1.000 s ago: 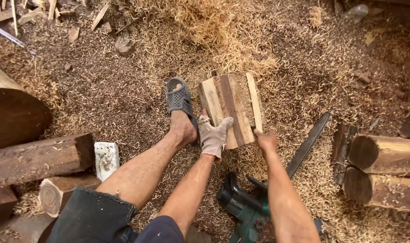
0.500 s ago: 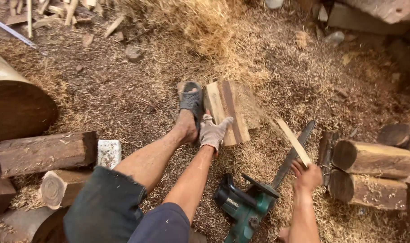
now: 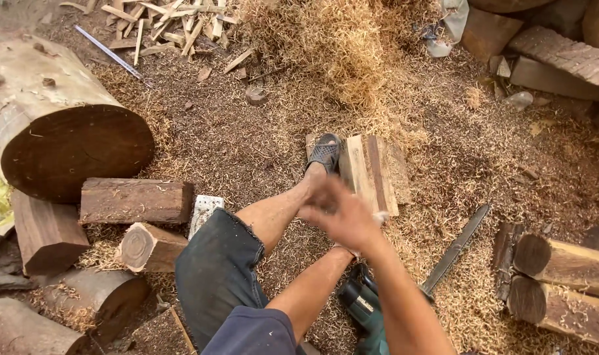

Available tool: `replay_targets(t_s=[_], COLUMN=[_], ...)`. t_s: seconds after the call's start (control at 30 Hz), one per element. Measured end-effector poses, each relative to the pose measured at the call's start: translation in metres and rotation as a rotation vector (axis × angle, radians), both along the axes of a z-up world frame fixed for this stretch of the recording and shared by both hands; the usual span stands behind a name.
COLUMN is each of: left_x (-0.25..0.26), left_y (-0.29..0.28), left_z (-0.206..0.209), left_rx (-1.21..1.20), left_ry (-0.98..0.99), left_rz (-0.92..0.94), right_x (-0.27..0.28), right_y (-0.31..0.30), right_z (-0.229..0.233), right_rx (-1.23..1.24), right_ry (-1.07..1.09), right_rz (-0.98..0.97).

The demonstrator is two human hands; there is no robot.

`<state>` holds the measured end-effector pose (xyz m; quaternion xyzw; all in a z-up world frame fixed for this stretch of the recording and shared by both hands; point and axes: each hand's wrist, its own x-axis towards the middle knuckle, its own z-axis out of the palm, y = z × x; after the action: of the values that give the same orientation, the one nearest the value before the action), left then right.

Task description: Using an electric chainsaw to cut logs into smaller pieces while sitting on the ground in a workshop area.

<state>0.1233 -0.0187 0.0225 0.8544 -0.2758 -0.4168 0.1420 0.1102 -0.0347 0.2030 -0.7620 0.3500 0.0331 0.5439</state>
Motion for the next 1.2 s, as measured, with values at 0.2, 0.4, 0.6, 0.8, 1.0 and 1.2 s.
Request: replay_targets(t_s=[0.2, 0.4, 0.6, 0.8, 1.0, 1.2], left_x=[-0.055, -0.136, -0.170, -0.210, -0.187, -0.122], left_y=[0.021, 0.061, 0.027, 0.001, 0.013, 0.011], left_z=[-0.018, -0.031, -0.080, -0.123, -0.101, -0.003], left_rx=[-0.067, 0.101, 0.415, 0.632, 0.490, 0.397], left_ry=[0.054, -0.076, 0.029, 0.146, 0.132, 0.209], left_rz=[-0.609, -0.999, -1.091, -1.002, -0.991, -0.506], right_x=[-0.180, -0.389, -0.372, -0.361, -0.362, -0.363], right_y=[0.084, 0.129, 0.115, 0.113, 0.110, 0.133], right_z=[-0.175, -0.263, -0.295, -0.268, -0.273, -0.284], right_rx=[0.062, 0.214, 0.342, 0.394, 0.536, 0.543], right_ry=[0.062, 0.729, 0.620, 0.725, 0.967, 0.708], right_rz=[-0.446, -0.581, -0.709, -0.553, -0.339, -0.259])
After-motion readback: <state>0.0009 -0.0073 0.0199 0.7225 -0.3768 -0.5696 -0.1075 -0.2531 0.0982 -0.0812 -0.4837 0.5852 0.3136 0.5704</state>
